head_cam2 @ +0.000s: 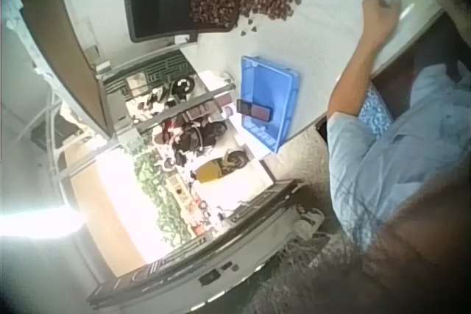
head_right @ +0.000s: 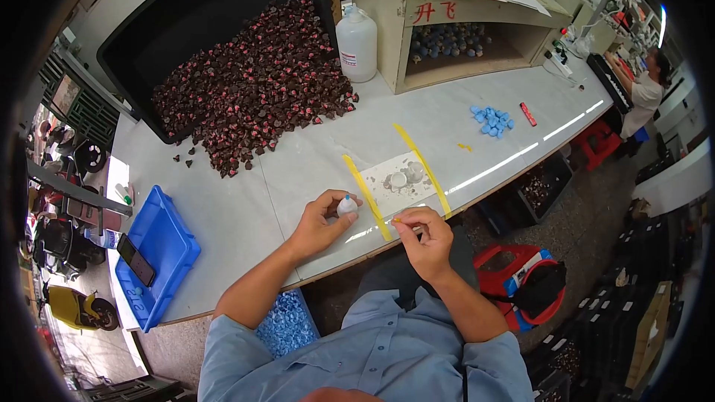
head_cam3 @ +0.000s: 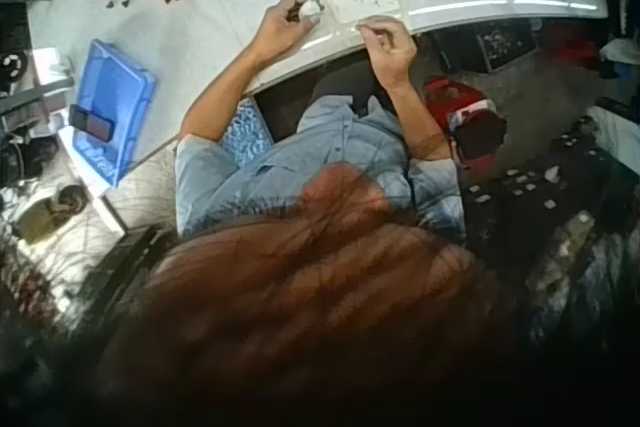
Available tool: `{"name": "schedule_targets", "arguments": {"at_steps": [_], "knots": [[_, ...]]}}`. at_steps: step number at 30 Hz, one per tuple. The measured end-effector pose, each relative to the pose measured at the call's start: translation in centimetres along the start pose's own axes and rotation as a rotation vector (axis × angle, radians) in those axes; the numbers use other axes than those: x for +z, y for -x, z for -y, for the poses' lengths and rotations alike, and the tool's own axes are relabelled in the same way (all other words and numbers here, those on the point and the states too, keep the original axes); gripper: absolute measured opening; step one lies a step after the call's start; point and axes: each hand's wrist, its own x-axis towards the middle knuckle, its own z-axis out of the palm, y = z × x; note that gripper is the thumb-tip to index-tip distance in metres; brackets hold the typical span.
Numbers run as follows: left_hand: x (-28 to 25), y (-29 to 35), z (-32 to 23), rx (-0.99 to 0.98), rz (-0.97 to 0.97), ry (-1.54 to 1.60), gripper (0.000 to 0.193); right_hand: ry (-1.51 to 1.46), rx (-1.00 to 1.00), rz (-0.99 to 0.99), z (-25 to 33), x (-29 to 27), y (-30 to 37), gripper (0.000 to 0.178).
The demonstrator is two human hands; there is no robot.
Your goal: The person assembles small blue toy components and pink components by hand, applying glue with a glue applicator and attaching the parts together.
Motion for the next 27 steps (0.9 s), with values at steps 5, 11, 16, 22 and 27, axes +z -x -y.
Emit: {"name": "schedule_targets", "arguments": {"at_steps": [5, 11, 16, 22, 27], "knots": [[-0.2, 0.0, 0.1, -0.070, 0.030, 0.013, 0.030, -0.528, 0.580, -0.116, -0.5, -0.2, 0.5, 0.011], [-0.2, 0.0, -0.1, -0.094, 0.032, 0.034, 0.032, -0.816, 0.710, -0.102, -1.3, -1.3, 1.0, 0.009], [-0.1, -0.1, -0.3, -0.118, 0.005, 0.046, 0.034, -1.099, 0.841, -0.113, -2.0, -1.8, 1.0, 0.013], [0.0, -0.1, -1.1, -0.189, -0.014, 0.058, 0.036, -1.249, 0.861, -0.093, -2.4, -2.0, 1.3, 0.010], [0.0, -0.1, -0.7, -0.165, -0.012, 0.071, 0.033, -1.168, 0.802, -0.051, -2.4, -2.7, 1.4, 0.010]]}}
